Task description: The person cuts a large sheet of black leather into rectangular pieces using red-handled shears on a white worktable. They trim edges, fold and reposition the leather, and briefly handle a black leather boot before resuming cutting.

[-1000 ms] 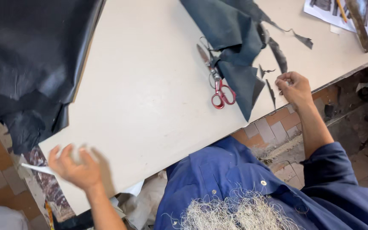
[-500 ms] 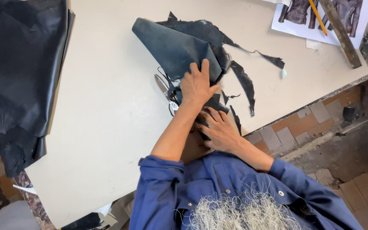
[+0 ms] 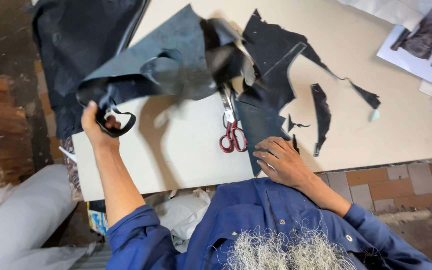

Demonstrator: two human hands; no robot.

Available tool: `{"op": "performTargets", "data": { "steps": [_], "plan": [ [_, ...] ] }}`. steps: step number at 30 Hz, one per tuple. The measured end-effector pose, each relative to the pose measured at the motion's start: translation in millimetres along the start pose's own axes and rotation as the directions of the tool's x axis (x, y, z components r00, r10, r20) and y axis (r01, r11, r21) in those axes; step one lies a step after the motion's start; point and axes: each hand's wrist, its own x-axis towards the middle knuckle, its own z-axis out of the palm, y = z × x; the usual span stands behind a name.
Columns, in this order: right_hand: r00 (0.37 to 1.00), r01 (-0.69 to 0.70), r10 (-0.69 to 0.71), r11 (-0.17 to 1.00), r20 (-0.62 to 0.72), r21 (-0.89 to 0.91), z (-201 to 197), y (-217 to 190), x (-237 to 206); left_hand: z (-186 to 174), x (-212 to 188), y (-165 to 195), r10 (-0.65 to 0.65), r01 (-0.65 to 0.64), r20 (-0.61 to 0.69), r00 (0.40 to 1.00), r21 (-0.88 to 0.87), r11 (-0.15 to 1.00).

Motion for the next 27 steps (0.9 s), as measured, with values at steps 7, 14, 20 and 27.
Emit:
{"op": "performTargets", "data": {
  "steps": [7, 14, 20, 27],
  "plan": [
    [0.984, 0.042, -0.028, 0.996, 0.177, -0.080, 51, -20, 54, -112, -58, -52, -0.370, 0.498, -0.335, 0.866, 0.535, 0.682],
    [0.998, 0.044, -0.024, 0.892, 0.051, -0.450, 107, -44, 99, -80, -63, -43, 0.411, -0.088, 0.093, 0.907, 0.996, -0.030],
    [0.991, -0.125, 0.126, 0.819, -0.037, -0.561, 88, -21, 90, -3, -25, -60, 0.157, -0.490, 0.485, 0.860, 0.872, -0.007],
    [0.967, -0.233, 0.228, 0.631, -0.110, -0.740, 18, 19, 79, -33, 58, -38, 0.168, -0.237, 0.169, 0.971, 0.605, 0.760]
  ]
}}
